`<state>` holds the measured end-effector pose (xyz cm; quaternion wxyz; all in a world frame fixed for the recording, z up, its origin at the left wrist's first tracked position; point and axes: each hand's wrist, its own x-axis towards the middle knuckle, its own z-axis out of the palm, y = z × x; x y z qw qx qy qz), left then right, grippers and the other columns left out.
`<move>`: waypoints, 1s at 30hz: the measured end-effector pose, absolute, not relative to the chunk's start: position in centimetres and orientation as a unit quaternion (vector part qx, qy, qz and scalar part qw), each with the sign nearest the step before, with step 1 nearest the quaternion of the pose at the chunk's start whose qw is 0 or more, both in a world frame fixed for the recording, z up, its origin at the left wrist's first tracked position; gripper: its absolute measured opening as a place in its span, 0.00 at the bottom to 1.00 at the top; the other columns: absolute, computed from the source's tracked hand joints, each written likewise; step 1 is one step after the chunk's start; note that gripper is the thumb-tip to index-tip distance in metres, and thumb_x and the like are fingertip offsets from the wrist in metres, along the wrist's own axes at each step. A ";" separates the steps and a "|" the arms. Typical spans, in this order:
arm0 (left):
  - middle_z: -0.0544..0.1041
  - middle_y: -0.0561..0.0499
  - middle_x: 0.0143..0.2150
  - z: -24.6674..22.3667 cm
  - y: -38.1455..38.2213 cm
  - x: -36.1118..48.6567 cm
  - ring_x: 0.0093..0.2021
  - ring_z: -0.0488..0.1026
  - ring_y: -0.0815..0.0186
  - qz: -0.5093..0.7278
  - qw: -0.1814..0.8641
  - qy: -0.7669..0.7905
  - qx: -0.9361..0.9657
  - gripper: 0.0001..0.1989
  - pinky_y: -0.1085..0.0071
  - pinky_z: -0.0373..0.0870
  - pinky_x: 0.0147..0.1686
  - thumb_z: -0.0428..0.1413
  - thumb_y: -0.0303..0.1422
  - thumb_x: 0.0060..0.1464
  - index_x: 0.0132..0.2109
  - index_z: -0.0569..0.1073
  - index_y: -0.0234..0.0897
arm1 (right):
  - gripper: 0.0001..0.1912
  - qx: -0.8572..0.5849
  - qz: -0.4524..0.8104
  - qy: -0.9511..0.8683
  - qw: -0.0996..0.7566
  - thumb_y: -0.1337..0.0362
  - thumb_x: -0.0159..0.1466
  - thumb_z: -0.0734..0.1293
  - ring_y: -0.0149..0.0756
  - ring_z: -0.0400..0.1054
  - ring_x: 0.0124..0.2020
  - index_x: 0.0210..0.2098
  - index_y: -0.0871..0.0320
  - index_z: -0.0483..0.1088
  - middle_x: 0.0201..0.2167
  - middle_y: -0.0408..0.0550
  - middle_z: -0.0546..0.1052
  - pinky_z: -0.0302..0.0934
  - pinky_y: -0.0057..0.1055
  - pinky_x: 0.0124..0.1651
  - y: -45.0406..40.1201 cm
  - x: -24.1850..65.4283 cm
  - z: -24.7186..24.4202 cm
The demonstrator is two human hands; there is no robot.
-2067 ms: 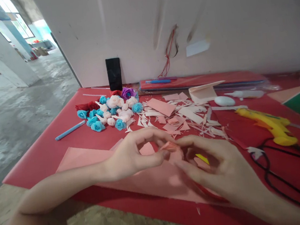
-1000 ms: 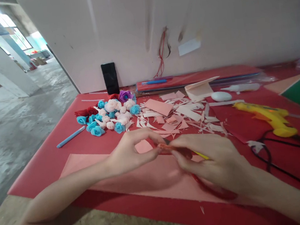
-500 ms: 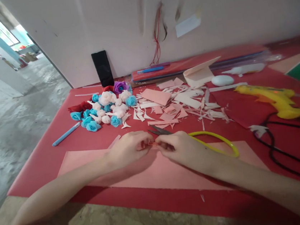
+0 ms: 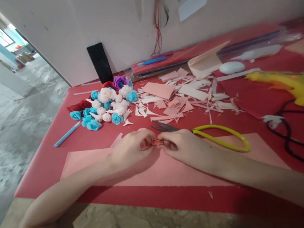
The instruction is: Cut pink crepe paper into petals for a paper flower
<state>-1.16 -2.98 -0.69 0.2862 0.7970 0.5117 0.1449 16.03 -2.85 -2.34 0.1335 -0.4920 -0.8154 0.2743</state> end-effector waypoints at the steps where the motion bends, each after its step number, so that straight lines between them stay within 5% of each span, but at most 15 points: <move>1: 0.75 0.54 0.32 -0.6 -3.0 -1.1 0.27 0.68 0.70 0.145 0.281 0.517 0.796 0.03 0.72 0.66 0.30 0.53 0.31 0.48 0.33 0.69 0.38 | 0.07 -0.494 0.273 -0.814 0.133 0.69 0.59 0.59 0.30 0.59 0.21 0.26 0.59 0.65 0.18 0.42 0.65 0.49 0.26 0.25 -2.8 16.0 -2.4; 10: 0.74 0.54 0.29 -1.3 -3.2 -1.1 0.24 0.65 0.73 0.182 0.243 0.491 0.817 0.04 0.76 0.59 0.24 0.52 0.30 0.49 0.28 0.69 0.37 | 0.07 -0.497 0.263 -0.815 0.136 0.73 0.56 0.60 0.30 0.60 0.20 0.25 0.59 0.66 0.17 0.40 0.65 0.48 0.25 0.24 -2.9 16.0 -2.5; 15: 0.74 0.51 0.32 -1.7 -2.5 -1.5 0.30 0.69 0.70 0.236 0.304 0.445 0.809 0.05 0.74 0.65 0.31 0.53 0.31 0.50 0.28 0.69 0.35 | 0.07 -0.505 0.254 -0.811 0.148 0.70 0.57 0.61 0.29 0.57 0.18 0.23 0.58 0.66 0.16 0.40 0.63 0.46 0.26 0.22 -2.9 16.2 -2.0; 22: 0.75 0.52 0.31 -0.5 -1.8 -2.0 0.34 0.70 0.69 0.266 0.395 0.464 0.747 0.04 0.72 0.66 0.36 0.55 0.32 0.48 0.31 0.70 0.35 | 0.05 -0.440 0.354 -0.747 0.351 0.64 0.56 0.64 0.27 0.60 0.22 0.26 0.59 0.69 0.23 0.43 0.68 0.55 0.24 0.24 -2.5 16.4 -1.2; 30: 0.76 0.54 0.28 0.6 -1.5 -2.5 0.31 0.71 0.71 0.266 0.453 0.443 0.726 0.08 0.74 0.66 0.35 0.58 0.35 0.48 0.29 0.72 0.34 | 0.06 -0.467 0.502 -0.606 0.404 0.62 0.54 0.67 0.31 0.69 0.31 0.29 0.58 0.73 0.30 0.44 0.76 0.64 0.24 0.34 -3.2 16.1 -0.4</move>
